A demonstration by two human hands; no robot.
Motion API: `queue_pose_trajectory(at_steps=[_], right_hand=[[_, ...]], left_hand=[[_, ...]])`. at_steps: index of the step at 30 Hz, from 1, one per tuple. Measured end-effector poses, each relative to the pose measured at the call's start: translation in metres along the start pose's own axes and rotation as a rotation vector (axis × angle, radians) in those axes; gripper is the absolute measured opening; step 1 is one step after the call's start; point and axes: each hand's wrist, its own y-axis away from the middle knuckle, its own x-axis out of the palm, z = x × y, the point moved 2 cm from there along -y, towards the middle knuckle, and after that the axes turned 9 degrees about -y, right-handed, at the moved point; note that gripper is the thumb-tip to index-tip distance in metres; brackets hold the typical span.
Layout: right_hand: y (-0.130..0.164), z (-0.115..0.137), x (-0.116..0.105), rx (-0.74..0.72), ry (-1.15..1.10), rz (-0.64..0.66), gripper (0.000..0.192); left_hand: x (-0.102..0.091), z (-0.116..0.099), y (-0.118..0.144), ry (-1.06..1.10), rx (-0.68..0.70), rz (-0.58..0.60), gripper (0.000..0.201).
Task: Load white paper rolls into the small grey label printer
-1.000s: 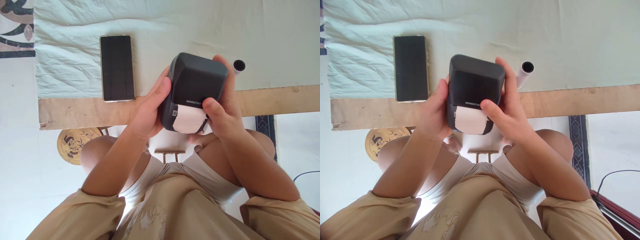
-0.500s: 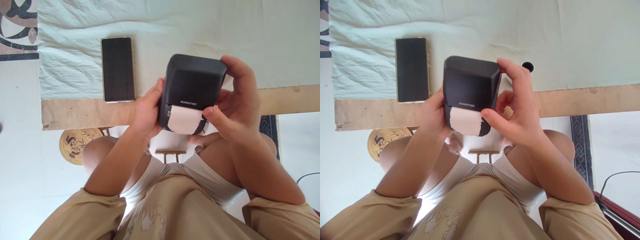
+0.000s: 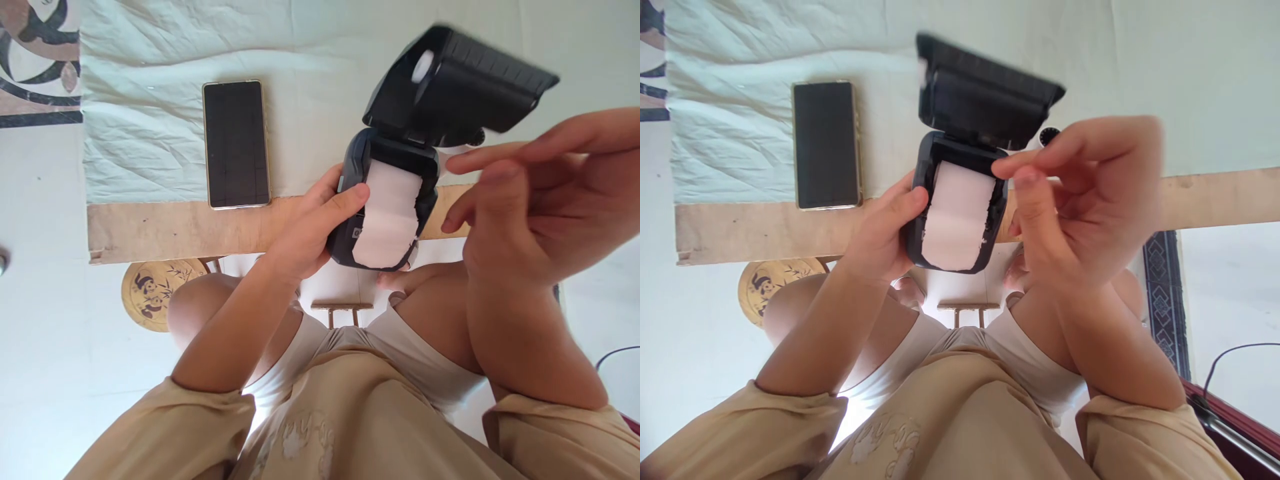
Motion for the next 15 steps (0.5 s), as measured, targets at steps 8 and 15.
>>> queue_pose_trajectory(at_steps=[8, 15], right_hand=[[-0.006, 0.008, -0.018, -0.165, 0.644, 0.458, 0.025], [-0.009, 0.006, -0.027, -0.058, 0.539, 0.533, 0.027]], left_hand=[[-0.001, -0.004, 0.001, -0.134, 0.012, 0.027, 0.058], [-0.001, -0.005, 0.003, -0.161, 0.021, 0.048, 0.061]])
